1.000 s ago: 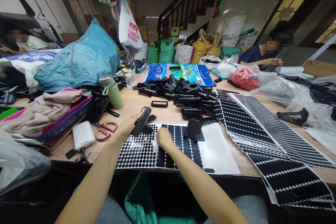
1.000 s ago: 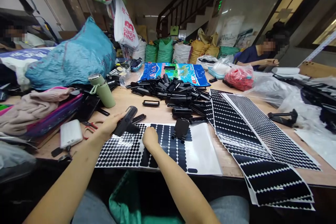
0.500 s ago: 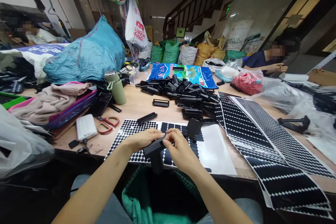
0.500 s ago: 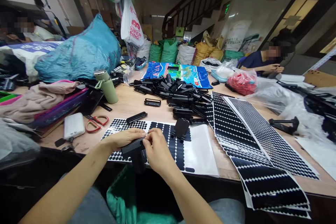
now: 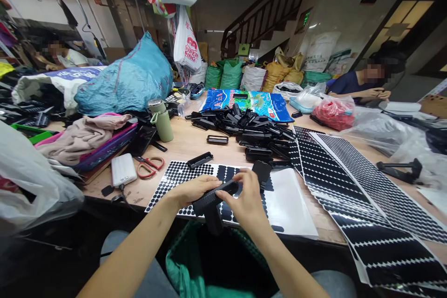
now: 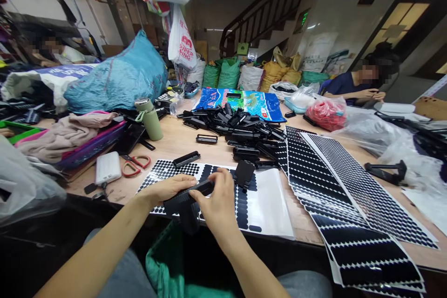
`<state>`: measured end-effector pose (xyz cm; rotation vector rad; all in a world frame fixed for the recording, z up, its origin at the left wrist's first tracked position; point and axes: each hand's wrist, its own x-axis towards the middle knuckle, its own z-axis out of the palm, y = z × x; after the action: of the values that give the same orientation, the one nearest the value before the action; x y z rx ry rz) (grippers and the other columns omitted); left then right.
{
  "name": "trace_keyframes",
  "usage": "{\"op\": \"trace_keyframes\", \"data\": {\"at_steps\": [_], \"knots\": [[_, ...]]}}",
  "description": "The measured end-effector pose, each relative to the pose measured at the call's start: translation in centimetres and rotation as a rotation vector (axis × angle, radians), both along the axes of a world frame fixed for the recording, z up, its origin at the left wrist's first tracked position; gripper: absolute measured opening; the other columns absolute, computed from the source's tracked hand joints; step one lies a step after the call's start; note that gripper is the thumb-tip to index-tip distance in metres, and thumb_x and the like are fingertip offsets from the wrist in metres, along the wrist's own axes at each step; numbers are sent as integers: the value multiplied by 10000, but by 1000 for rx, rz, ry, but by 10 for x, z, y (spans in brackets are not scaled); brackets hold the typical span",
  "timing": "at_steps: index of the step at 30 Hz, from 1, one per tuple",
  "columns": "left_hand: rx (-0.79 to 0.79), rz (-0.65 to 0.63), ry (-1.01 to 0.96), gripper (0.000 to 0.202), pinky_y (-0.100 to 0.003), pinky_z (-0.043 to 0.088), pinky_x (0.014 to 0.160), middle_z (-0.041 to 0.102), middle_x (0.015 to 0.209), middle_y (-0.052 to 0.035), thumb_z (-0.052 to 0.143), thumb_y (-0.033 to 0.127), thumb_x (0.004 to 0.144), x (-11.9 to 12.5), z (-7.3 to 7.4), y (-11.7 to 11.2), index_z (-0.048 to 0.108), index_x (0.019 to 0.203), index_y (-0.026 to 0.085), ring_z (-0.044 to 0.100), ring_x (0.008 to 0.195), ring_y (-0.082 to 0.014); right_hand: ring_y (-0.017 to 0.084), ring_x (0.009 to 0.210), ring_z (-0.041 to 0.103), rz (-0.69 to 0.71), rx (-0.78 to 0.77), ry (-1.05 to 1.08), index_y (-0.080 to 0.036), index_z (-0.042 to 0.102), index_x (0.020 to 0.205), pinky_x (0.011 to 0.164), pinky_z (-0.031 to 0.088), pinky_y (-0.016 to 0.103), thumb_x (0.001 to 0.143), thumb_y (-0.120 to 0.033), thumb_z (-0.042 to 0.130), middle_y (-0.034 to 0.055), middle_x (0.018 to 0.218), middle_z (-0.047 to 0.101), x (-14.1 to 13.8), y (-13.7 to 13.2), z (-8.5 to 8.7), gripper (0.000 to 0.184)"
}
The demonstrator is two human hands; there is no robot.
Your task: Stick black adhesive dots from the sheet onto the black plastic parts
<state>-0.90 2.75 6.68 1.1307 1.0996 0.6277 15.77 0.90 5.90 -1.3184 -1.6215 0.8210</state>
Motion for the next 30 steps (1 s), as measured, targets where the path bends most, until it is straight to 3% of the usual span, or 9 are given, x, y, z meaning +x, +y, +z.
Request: {"op": "trace_keyframes", "data": {"at_steps": [2, 6, 11, 15, 17, 19, 24, 26, 30], "knots": [[-24, 13, -44, 269, -192, 351, 481, 567, 650, 13, 592, 419, 711, 1, 2, -2, 621, 756, 155, 485, 540, -100, 240, 1021, 495, 31, -201, 103, -201, 468, 1038, 832, 418, 376, 585, -473, 674, 92, 1129, 465, 3, 1, -5, 566], [39, 121, -197, 305, -208, 398, 540, 609, 723, -24, 542, 416, 758, 3, 3, -1, 623, 842, 134, 535, 606, -117, 170, 747, 606, 347, -653, 423, -214, 423, 1092, 608, 476, 295, 702, -532, 543, 38, 924, 558, 6, -8, -18, 517], [194, 365, -76, 301, -202, 417, 534, 603, 691, -7, 566, 420, 744, -16, -11, 10, 596, 839, 137, 547, 596, -110, 133, 583, 587, 294, -586, 379, -166, 501, 891, 455, 404, 215, 667, -450, 620, 12, 757, 557, 7, -1, -40, 381], [167, 524, -152, 272, -254, 482, 553, 633, 835, -43, 548, 385, 767, -34, -19, 10, 533, 919, 160, 612, 615, -133, 218, 843, 601, 88, -417, 164, -146, 493, 1038, 658, 471, 319, 699, -482, 560, 111, 976, 585, 10, 25, -51, 482], [92, 462, -183, 238, -269, 499, 534, 637, 893, -77, 545, 354, 772, -35, -19, 4, 519, 904, 158, 634, 607, -150, 239, 1012, 539, -50, -219, 14, -144, 477, 1104, 812, 428, 346, 714, -457, 549, 134, 1098, 553, 23, 30, -52, 505], [48, 362, -186, 223, -260, 506, 525, 637, 936, -97, 548, 331, 774, -30, -19, -4, 523, 907, 154, 644, 613, -155, 232, 996, 544, -138, -127, -159, -146, 512, 1061, 836, 400, 337, 760, -412, 502, 121, 1053, 583, 48, 24, -55, 401], [-83, 166, -267, 323, -305, 540, 571, 597, 1094, -91, 518, 355, 800, -3, -27, -17, 486, 1094, 226, 661, 745, -205, 251, 820, 584, -340, -294, -671, -136, 559, 870, 706, 395, 334, 823, -338, 423, 129, 847, 611, 115, -20, -69, 248], [-137, 117, -291, 374, -310, 541, 564, 608, 1077, -96, 509, 348, 805, 11, -33, -18, 450, 1160, 242, 661, 763, -219, 263, 842, 576, -368, -314, -787, -131, 558, 857, 709, 390, 333, 816, -344, 446, 150, 866, 597, 122, -35, -76, 244], [-228, 13, -275, 513, -283, 531, 597, 678, 810, -93, 510, 333, 813, 39, -46, -16, 335, 1281, 220, 664, 660, -185, 259, 844, 568, -408, -313, -809, -147, 557, 849, 704, 391, 324, 821, -318, 450, 141, 851, 590, 108, -45, -84, 204]]}}
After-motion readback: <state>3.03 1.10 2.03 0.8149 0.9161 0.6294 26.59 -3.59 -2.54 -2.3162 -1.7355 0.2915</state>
